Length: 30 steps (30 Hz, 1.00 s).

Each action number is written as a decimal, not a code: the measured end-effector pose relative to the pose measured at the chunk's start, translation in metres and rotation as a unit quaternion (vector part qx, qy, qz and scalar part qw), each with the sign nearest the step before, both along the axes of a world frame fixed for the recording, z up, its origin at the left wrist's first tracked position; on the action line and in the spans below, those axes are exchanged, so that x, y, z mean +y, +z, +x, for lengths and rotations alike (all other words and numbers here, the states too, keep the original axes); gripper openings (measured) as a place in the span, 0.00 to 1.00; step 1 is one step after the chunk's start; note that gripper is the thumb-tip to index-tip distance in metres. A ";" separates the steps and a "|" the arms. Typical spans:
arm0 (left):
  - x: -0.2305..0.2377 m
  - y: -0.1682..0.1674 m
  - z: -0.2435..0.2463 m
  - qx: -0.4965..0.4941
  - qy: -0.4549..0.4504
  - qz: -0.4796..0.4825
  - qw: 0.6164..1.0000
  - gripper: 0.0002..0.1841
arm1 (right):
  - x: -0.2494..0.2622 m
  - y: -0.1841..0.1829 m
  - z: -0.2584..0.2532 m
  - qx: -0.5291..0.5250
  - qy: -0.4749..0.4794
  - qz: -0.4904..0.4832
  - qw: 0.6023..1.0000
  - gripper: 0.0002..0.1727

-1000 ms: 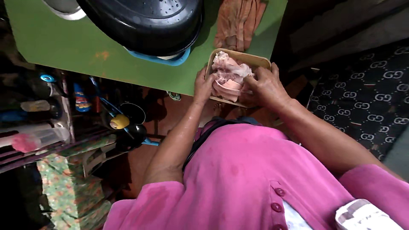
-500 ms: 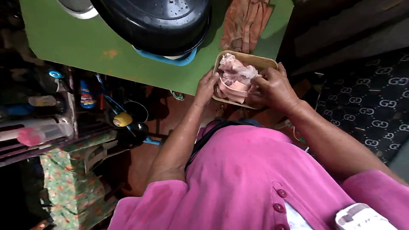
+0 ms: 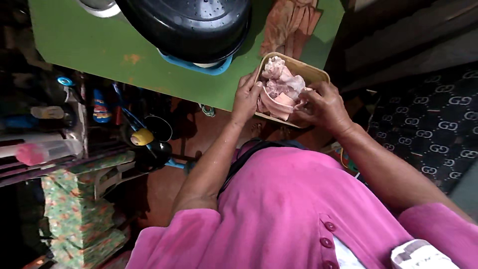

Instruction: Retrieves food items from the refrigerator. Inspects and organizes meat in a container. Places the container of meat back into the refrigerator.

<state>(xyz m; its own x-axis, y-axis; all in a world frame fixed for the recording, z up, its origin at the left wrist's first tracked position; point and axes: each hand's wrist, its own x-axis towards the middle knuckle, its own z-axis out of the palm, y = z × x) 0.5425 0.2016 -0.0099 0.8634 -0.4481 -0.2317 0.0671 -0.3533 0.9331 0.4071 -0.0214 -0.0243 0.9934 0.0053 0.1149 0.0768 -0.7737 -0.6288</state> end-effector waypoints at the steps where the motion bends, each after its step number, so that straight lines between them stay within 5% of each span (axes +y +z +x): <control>1: -0.001 0.001 0.000 -0.009 0.000 -0.003 1.000 0.24 | 0.001 -0.003 -0.003 -0.006 -0.009 0.000 1.000 0.23; 7: -0.003 0.001 -0.004 -0.014 0.013 0.005 1.000 0.24 | 0.001 -0.002 -0.022 -0.016 -0.024 0.010 1.000 0.34; 11: -0.002 0.000 -0.009 -0.014 0.015 0.022 1.000 0.24 | -0.010 0.004 -0.045 -0.024 -0.191 0.105 0.976 0.22; 15: -0.004 -0.004 -0.013 -0.013 0.017 0.028 0.999 0.24 | -0.016 0.004 -0.053 0.248 -0.276 0.382 0.846 0.22; 18: -0.007 -0.006 -0.020 -0.009 0.040 0.057 0.997 0.22 | -0.010 0.000 -0.053 0.261 -0.249 0.527 0.770 0.19; 24: -0.005 -0.011 -0.044 -0.026 0.071 0.040 0.996 0.19 | -0.007 0.020 -0.069 0.203 -0.250 0.483 0.814 0.16; 30: -0.011 0.001 -0.070 -0.035 0.043 -0.074 0.996 0.17 | -0.007 0.050 -0.105 0.179 -0.262 0.546 0.775 0.32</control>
<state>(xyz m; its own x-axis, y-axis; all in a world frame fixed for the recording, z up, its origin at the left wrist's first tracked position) 0.4725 0.1908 -0.0093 0.9118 -0.3965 -0.1063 0.0237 -0.2075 0.9779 0.3019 -0.0280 0.0254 0.7950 -0.3158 -0.5179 -0.3999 0.3691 -0.8390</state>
